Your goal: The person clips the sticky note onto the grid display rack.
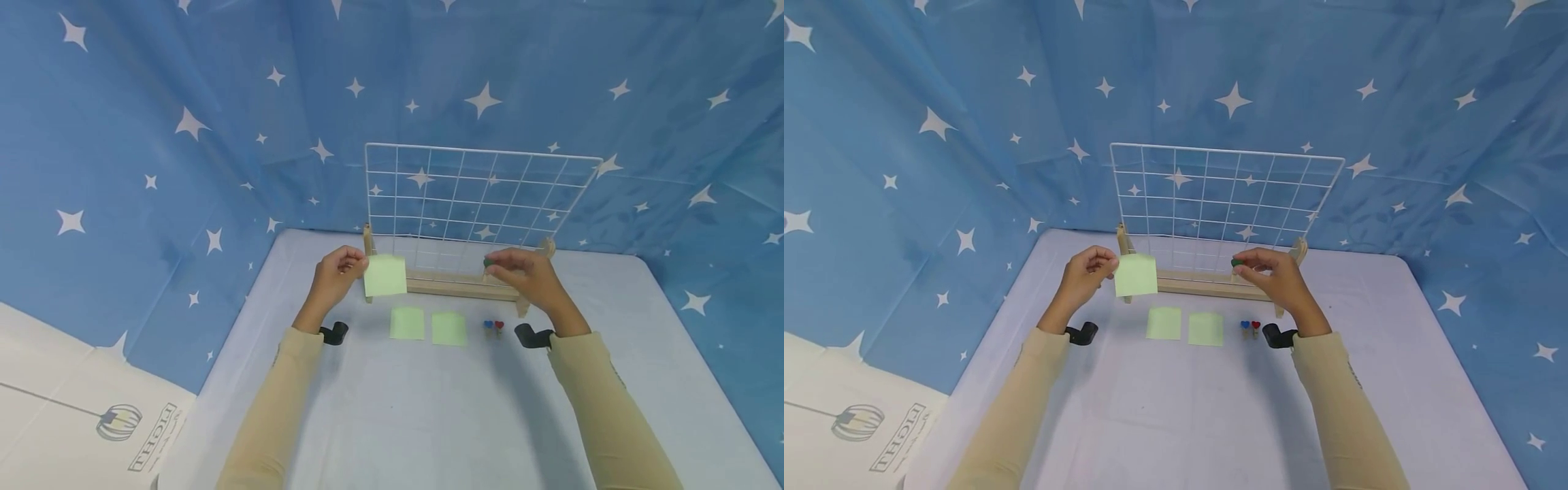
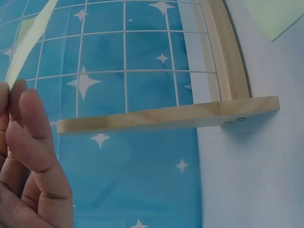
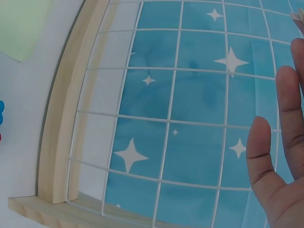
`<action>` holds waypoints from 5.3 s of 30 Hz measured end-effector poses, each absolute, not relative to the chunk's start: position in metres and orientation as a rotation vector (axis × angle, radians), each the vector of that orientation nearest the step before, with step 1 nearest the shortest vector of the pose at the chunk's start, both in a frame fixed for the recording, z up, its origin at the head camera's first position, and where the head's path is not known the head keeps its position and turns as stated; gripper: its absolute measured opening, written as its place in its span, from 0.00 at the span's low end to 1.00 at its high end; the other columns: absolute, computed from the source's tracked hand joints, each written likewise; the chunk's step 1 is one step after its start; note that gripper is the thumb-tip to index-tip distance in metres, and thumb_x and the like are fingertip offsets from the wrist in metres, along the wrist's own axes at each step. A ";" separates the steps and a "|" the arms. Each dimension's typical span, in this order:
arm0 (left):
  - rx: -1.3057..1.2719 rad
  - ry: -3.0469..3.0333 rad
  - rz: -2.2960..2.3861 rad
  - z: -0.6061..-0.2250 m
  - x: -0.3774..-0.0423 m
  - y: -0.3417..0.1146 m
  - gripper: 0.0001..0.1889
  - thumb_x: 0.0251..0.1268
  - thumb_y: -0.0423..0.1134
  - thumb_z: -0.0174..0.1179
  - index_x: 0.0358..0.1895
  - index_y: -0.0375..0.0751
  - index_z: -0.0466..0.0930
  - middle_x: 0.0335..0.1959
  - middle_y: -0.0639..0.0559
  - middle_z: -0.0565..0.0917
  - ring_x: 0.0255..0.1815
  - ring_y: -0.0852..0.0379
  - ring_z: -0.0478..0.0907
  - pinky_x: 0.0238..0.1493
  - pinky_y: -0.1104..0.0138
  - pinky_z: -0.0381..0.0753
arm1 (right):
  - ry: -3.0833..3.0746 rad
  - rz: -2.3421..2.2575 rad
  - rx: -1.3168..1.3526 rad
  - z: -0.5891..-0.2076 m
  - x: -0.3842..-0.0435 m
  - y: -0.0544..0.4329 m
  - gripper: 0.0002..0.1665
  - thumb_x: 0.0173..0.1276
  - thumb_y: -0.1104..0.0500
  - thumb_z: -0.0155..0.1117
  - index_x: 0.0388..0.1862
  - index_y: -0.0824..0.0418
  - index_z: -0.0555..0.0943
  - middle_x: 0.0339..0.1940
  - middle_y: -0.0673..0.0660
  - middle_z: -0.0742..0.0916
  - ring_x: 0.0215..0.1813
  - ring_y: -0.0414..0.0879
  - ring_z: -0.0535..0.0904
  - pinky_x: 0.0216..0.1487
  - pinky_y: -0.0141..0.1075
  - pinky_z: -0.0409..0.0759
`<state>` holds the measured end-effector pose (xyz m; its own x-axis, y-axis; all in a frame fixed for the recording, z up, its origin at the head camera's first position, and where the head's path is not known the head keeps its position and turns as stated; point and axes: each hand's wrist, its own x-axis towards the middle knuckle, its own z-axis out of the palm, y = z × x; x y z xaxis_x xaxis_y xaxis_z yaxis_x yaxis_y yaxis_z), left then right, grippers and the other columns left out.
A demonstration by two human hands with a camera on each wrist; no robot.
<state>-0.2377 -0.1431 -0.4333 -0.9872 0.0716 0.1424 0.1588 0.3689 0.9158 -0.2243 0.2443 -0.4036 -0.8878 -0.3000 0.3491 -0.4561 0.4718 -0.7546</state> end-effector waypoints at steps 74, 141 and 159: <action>-0.419 -2.363 -1.749 -0.363 -0.286 -0.121 0.11 0.81 0.45 0.67 0.53 0.42 0.88 0.40 0.49 0.90 0.42 0.43 0.84 0.39 0.64 0.79 | -2.524 1.244 0.707 -0.335 -0.266 0.197 0.13 0.79 0.66 0.68 0.57 0.72 0.89 0.51 0.70 0.91 0.43 0.27 0.82 0.47 0.24 0.78; -0.447 -2.228 -1.685 -0.338 -0.303 -0.100 0.10 0.81 0.44 0.66 0.54 0.42 0.88 0.44 0.47 0.92 0.44 0.52 0.87 0.32 0.66 0.85 | -2.533 1.183 0.608 -0.291 -0.291 0.151 0.10 0.79 0.63 0.68 0.53 0.68 0.88 0.47 0.65 0.91 0.45 0.47 0.84 0.44 0.30 0.77; -0.402 -2.165 -1.662 -0.338 -0.310 -0.091 0.10 0.81 0.43 0.66 0.52 0.42 0.89 0.43 0.47 0.92 0.42 0.56 0.85 0.30 0.66 0.85 | -2.360 1.146 0.663 -0.287 -0.298 0.133 0.06 0.77 0.68 0.70 0.48 0.69 0.89 0.50 0.66 0.92 0.28 0.37 0.76 0.29 0.23 0.72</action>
<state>-0.3105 -0.0910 -0.3385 -0.8867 -0.0048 0.4623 0.4454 0.2593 0.8569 -0.2979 0.1328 -0.2874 -0.7921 -0.2289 0.5659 -0.5863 0.5435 -0.6008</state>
